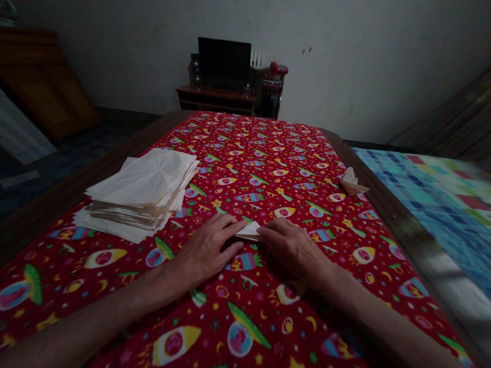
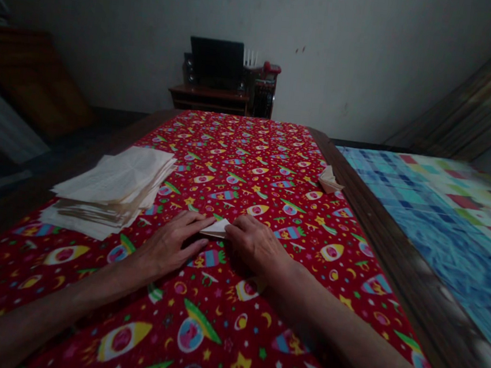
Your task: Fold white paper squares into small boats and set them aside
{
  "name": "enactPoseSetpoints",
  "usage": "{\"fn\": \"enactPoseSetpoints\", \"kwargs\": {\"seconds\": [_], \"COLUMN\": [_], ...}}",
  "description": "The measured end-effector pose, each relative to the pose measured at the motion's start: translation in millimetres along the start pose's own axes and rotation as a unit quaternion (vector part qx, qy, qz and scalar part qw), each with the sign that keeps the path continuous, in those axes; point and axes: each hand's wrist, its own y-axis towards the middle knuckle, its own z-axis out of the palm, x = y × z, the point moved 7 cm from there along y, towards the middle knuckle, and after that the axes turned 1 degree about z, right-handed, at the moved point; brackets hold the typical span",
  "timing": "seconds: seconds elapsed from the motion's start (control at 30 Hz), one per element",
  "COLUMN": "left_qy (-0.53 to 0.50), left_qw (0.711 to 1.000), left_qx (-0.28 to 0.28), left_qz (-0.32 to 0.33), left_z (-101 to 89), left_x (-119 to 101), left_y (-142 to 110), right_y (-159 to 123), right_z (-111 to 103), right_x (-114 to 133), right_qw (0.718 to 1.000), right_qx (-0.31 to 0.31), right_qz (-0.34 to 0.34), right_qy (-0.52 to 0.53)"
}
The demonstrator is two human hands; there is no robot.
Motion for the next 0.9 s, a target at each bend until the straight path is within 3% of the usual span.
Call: {"fn": "enactPoseSetpoints", "kwargs": {"seconds": [0.17,0.37,0.6,0.9], "left_qy": [-0.061,-0.069,-0.041,-0.002], "left_qw": [0.996,0.992,0.996,0.999], "left_qx": [-0.018,-0.01,-0.008,-0.013], "left_qz": [-0.06,-0.106,-0.073,-0.049], "left_z": [1.1,5.3,4.9,1.2], "left_x": [4.4,-8.9,-19.3,-18.5], "left_y": [1.7,3.8,1.2,3.5], "right_y": [-1.9,-0.5,-0.1,-1.5], "right_z": [-5.2,-8.5,-8.4,-4.1], "right_x": [8.4,31.0,26.2,7.8], "right_qw": [0.998,0.991,0.97,0.963], "right_qx": [-0.056,-0.121,-0.107,-0.113], "right_qz": [0.023,0.035,0.143,0.196], "right_qy": [-0.016,0.032,0.166,0.149]}}
